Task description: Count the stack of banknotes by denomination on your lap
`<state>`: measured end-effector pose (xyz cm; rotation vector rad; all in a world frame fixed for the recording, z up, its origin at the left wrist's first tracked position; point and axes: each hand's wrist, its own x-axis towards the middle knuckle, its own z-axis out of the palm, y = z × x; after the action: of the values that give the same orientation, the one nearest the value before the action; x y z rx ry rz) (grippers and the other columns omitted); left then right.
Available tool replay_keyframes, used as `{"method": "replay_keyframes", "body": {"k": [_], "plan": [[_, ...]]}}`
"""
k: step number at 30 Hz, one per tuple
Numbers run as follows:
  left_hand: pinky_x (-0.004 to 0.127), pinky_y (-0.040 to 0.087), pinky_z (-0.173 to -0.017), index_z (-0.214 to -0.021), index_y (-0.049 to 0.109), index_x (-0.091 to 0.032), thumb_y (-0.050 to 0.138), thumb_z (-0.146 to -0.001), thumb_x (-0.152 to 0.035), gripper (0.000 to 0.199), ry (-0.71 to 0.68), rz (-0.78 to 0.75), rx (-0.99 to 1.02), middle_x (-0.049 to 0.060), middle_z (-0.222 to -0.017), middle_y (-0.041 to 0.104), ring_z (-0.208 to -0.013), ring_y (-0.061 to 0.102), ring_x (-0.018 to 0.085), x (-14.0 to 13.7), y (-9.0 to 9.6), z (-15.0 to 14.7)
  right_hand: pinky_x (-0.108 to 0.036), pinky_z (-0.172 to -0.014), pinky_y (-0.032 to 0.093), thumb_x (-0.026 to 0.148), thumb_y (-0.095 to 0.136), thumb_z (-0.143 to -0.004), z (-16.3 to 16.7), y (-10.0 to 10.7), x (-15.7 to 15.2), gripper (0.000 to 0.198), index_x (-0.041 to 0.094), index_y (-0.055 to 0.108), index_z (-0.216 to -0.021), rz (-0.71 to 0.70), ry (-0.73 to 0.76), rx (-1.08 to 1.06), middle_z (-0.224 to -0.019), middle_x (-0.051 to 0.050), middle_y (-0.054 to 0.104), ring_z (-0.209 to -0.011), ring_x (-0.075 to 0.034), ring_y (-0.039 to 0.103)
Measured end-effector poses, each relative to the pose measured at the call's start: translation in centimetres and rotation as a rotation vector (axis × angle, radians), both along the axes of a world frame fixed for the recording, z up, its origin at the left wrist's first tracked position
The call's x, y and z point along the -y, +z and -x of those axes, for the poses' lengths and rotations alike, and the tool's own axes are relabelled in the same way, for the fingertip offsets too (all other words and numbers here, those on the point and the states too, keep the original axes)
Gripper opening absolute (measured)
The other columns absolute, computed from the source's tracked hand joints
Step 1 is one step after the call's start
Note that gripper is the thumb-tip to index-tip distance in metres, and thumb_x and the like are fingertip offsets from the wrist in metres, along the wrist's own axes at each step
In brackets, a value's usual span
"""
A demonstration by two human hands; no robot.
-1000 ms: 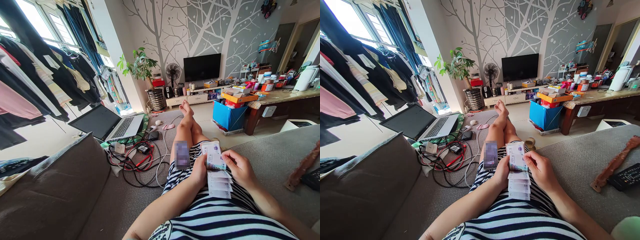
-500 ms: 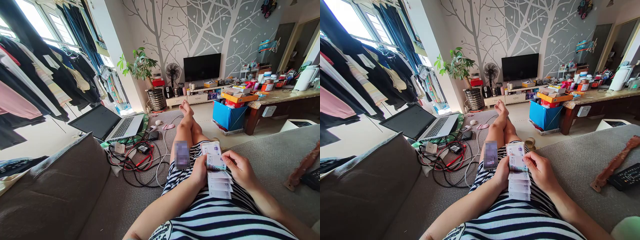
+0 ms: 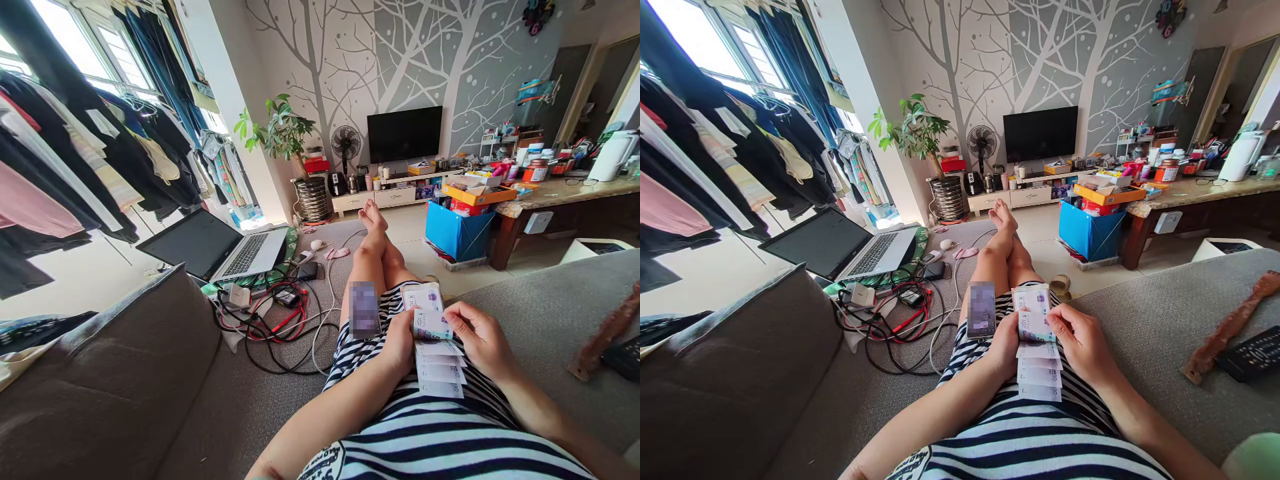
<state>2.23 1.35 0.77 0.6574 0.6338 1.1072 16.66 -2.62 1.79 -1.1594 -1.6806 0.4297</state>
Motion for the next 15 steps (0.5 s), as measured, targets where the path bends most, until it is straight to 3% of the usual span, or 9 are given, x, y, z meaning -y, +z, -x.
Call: {"method": "replay_keyframes", "body": {"k": [7, 12, 15], "plan": [[0.031, 0.046, -0.077, -0.067, 0.063, -0.014, 0.068, -0.064, -0.037, 0.023, -0.003, -0.006, 0.011, 0.006, -0.066, 0.069, -0.076, 0.065, 0.023, -0.20, -0.38, 0.00, -0.025, -0.056, 0.037, 0.041, 0.048, -0.096, 0.05, -0.07, -0.04, 0.029, 0.020, 0.059, -0.080, 0.011, 0.000, -0.006, -0.063, 0.003, 0.052, -0.058, -0.014, 0.048], [0.031, 0.047, -0.075, -0.066, 0.063, -0.016, 0.068, -0.065, -0.035, 0.020, 0.003, 0.005, 0.008, 0.002, -0.056, 0.064, -0.072, 0.065, 0.022, -0.08, -0.21, 0.09, -0.025, -0.056, 0.037, 0.043, 0.049, -0.096, -0.04, -0.17, 0.06, 0.031, 0.020, 0.059, -0.078, 0.016, 0.011, -0.030, -0.063, 0.002, 0.052, -0.058, -0.015, 0.048], [0.035, 0.048, -0.078, -0.074, 0.067, -0.014, 0.068, -0.065, -0.036, 0.024, -0.014, 0.025, 0.028, 0.005, -0.065, 0.070, -0.077, 0.067, 0.025, -0.12, -0.29, 0.09, -0.026, -0.055, 0.038, 0.045, 0.043, -0.098, -0.20, -0.26, 0.00, 0.038, 0.019, 0.059, -0.075, 0.020, 0.091, -0.106, -0.062, 0.000, 0.054, -0.057, -0.015, 0.049]]}}
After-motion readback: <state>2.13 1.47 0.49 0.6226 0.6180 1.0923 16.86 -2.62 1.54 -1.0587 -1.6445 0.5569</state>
